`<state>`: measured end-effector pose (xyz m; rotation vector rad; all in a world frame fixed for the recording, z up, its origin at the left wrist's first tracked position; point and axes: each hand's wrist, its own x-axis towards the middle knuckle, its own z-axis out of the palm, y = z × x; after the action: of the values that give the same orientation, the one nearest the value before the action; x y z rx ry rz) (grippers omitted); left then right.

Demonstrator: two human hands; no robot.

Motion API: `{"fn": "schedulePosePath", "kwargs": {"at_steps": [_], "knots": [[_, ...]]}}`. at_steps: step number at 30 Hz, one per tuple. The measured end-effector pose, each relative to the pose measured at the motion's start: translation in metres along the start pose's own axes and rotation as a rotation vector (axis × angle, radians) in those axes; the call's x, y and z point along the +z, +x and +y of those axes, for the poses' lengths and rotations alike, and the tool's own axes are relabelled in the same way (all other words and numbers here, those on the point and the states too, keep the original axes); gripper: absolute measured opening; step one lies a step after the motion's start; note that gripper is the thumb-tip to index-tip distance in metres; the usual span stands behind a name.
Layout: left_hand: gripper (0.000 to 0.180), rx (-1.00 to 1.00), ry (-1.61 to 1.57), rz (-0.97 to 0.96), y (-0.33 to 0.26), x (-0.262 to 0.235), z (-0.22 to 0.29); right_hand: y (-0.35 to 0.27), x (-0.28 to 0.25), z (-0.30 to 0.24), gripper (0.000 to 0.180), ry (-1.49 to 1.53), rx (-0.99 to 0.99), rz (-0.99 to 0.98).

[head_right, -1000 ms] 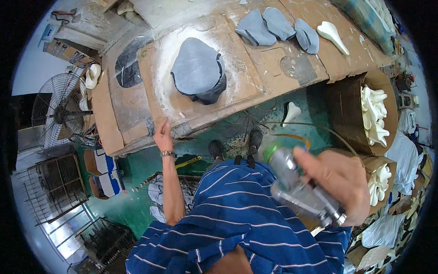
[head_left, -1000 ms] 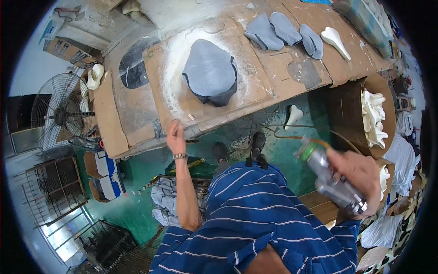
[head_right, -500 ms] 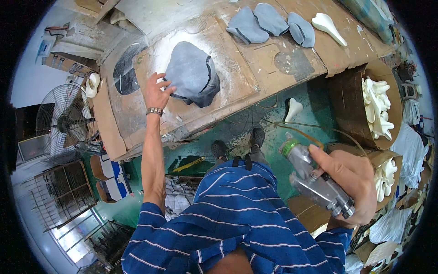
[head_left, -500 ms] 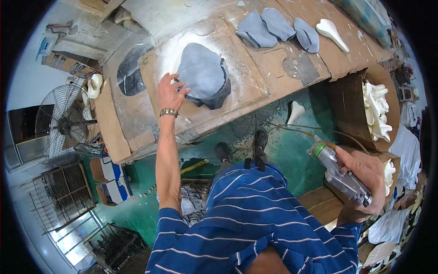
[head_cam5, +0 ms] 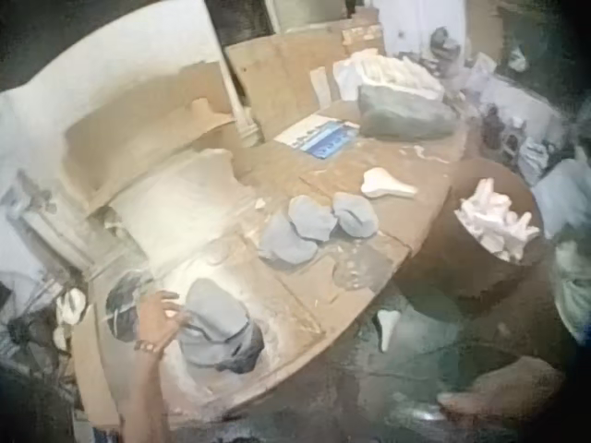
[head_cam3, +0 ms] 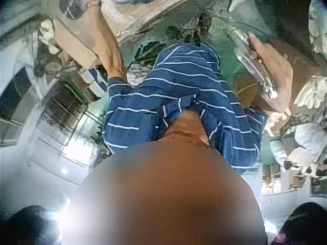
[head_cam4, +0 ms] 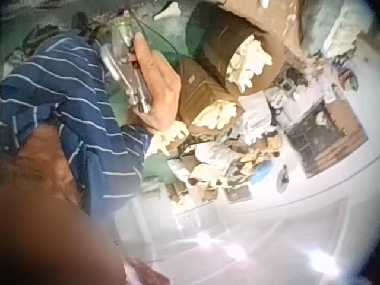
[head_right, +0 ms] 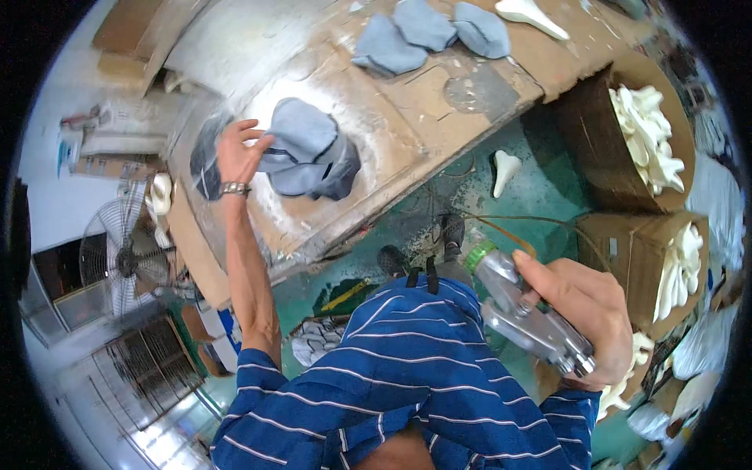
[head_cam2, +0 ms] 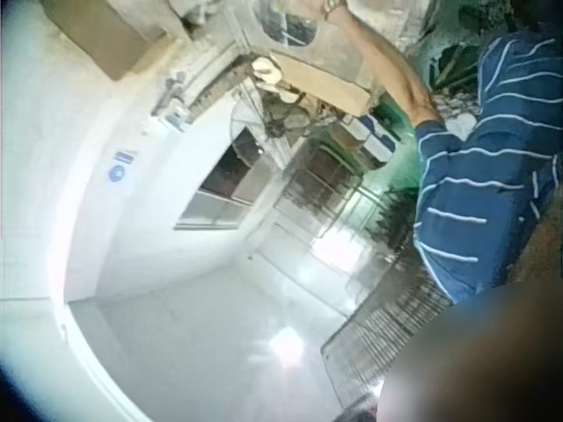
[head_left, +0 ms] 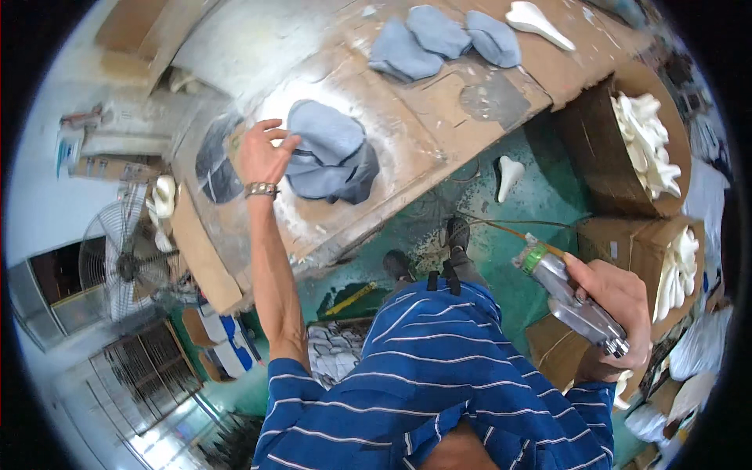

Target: A person uses an air spray gun to clean or process bicycle seat pads and organizes them on a workbench and a rack.

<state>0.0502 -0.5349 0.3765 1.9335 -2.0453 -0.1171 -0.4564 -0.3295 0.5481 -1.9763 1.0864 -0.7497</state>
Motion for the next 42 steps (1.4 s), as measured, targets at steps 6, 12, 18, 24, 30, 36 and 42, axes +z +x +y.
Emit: {"fn": "schedulePosePath", "kwargs": {"at_steps": [6, 12, 18, 24, 30, 36, 42], "knots": [[0.024, 0.146, -0.134, 0.227, 0.083, -0.033, 0.099, -0.029, -0.008, 0.02, 0.066, 0.132, 0.175, 0.047], [0.023, 0.265, -0.313, 0.351, 0.111, 0.02, 0.192, -0.055, -0.004, 0.039, 0.079, 0.091, 0.351, 0.16], [0.035, 0.022, -0.864, -0.055, 0.138, 0.087, 0.245, -0.086, -0.006, 0.047, 0.088, 0.103, 0.48, 0.276], [0.034, -0.221, -1.072, -0.552, 0.154, 0.103, 0.28, -0.092, -0.01, 0.051, 0.086, 0.102, 0.5, 0.305], [0.038, -0.132, -0.954, -0.532, 0.157, 0.113, 0.29, -0.094, -0.014, 0.057, 0.086, 0.109, 0.489, 0.307], [0.051, 0.215, -0.535, -0.08, 0.116, 0.206, 0.287, -0.096, -0.019, 0.067, 0.09, 0.105, 0.471, 0.283], [0.062, 0.107, -0.104, -0.232, 0.051, 0.327, 0.297, -0.094, -0.019, 0.064, 0.085, 0.05, 0.519, 0.232]]}}
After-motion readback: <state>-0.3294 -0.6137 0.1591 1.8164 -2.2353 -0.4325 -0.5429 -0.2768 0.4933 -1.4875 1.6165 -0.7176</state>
